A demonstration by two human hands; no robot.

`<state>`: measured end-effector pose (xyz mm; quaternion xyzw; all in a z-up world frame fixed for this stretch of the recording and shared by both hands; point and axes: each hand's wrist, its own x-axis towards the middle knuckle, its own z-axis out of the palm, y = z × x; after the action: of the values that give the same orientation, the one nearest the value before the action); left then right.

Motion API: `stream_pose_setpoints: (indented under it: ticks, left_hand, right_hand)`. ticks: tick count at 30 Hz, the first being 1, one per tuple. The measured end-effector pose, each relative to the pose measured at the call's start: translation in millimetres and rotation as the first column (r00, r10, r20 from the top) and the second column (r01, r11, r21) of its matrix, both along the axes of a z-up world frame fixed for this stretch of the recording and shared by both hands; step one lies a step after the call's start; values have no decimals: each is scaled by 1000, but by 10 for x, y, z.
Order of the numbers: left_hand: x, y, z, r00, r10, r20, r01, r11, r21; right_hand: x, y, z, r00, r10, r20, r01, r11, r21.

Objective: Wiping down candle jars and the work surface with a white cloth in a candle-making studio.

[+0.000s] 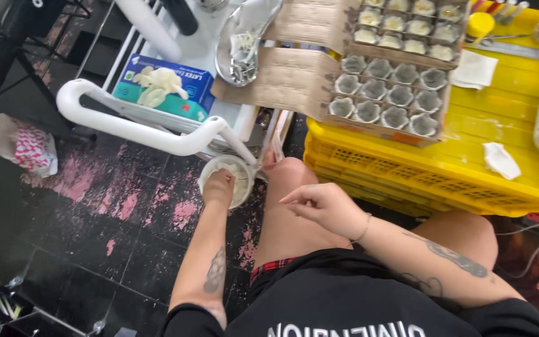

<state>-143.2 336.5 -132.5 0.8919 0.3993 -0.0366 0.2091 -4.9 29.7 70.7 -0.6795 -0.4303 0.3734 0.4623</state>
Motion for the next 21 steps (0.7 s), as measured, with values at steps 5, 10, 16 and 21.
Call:
stream_pose_setpoints:
  ticks: [5, 10, 16, 21]
  left_hand:
    - [-74, 451, -1054, 1000, -6, -19, 8, 997, 80]
    - [-74, 170, -763, 986, -87, -144, 112, 978, 178]
    - [121, -745, 389, 992, 83, 101, -85, 996, 21]
    - [515, -1529, 984, 724, -19, 690, 170, 974, -152]
  right_hand:
    - [181, -139, -114, 987, -158, -9, 158, 986, -48]
    - [478, -609, -294, 911, -406, -75, 401, 913, -72]
    - [860, -1498, -390, 618, -785, 39, 769, 615, 175]
    - [1234, -2149, -267, 145, -701, 698, 742, 543, 392]
